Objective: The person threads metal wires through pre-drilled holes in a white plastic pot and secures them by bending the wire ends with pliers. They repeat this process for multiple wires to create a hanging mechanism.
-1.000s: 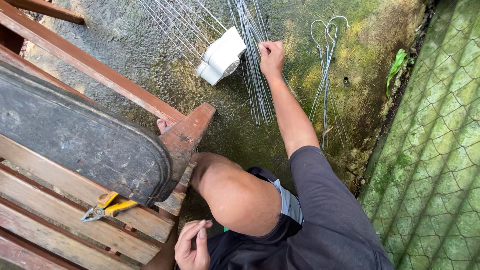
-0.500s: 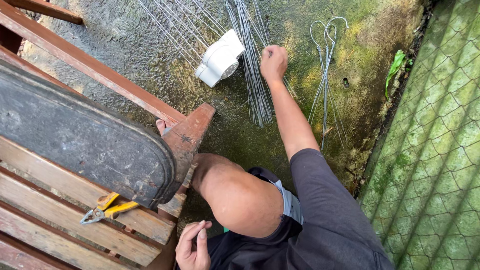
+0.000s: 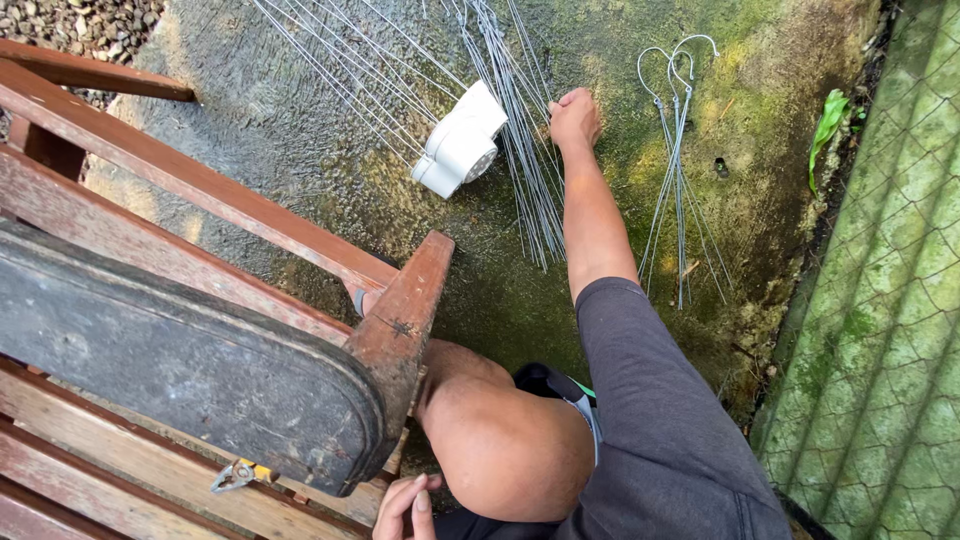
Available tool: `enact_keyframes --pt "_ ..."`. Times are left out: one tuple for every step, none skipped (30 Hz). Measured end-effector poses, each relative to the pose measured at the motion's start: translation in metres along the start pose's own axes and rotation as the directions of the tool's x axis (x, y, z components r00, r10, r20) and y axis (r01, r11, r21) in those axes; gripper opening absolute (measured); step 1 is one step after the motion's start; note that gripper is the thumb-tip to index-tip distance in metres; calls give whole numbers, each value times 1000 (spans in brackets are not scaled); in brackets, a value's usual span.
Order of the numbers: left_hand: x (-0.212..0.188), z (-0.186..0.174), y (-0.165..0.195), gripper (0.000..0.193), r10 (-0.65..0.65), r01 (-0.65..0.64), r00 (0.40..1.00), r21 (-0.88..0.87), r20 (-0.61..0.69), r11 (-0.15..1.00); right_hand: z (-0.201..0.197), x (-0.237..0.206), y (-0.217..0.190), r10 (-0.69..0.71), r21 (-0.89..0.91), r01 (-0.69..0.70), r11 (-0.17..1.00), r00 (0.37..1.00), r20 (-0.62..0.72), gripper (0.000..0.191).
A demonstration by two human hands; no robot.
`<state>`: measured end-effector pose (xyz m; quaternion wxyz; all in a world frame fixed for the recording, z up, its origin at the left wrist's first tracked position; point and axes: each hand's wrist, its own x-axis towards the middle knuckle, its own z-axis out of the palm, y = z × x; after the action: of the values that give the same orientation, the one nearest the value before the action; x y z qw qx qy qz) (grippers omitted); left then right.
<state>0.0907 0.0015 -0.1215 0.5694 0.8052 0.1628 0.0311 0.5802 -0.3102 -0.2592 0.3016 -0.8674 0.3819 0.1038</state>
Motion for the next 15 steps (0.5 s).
enact_keyframes --pt "0 -1 0 18 -13 12 1000 12 20 1000 0 0 -1 42 -12 -41 999 998 52 19" --pt "-1 0 0 18 -12 12 1000 9 23 1000 0 1 -2 4 -39 -2 999 999 53 18" --pt "-2 0 1 18 -16 15 1000 7 25 1000 0 2 -1 -34 -69 38 997 998 59 18" --pt "-2 2 2 18 -21 21 999 5 28 1000 1 3 1 -69 -100 76 992 995 67 17" --pt "-2 3 3 18 -13 13 1000 18 20 1000 2 4 3 -116 -102 120 987 992 45 17" --pt "-2 5 4 18 -4 4 1000 31 13 1000 3 5 4 -163 -103 164 981 986 23 18" --pt "-2 7 4 18 7 -7 1000 45 8 999 4 5 6 -208 -104 206 973 978 -1 18" --pt "-2 8 4 18 10 -10 1000 32 13 999 5 6 8 -206 -75 204 976 978 -16 18" --pt "-2 9 4 18 14 -15 1000 18 17 1000 5 7 8 -205 -45 204 978 978 -31 19" --pt "-3 10 3 18 19 -19 1000 4 20 1000 5 7 8 -205 -15 205 979 978 -46 19" --pt "-3 11 3 19 11 -11 1000 1 13 1000 5 7 7 -182 68 185 980 982 -50 20" --pt "-4 12 2 19 2 -2 1000 -1 6 1000 4 7 6 -157 150 163 975 986 -49 21" --pt "-4 13 2 19 -6 6 1000 -4 1 1000 3 6 5 -132 232 140 963 990 -48 22" --pt "-5 14 3 19 -5 5 1000 -7 -2 1000 2 6 4 -156 266 165 950 986 -55 23" --pt "-6 14 2 19 -1 1 1000 -9 -6 1000 1 6 1 -182 301 192 934 981 -63 24"
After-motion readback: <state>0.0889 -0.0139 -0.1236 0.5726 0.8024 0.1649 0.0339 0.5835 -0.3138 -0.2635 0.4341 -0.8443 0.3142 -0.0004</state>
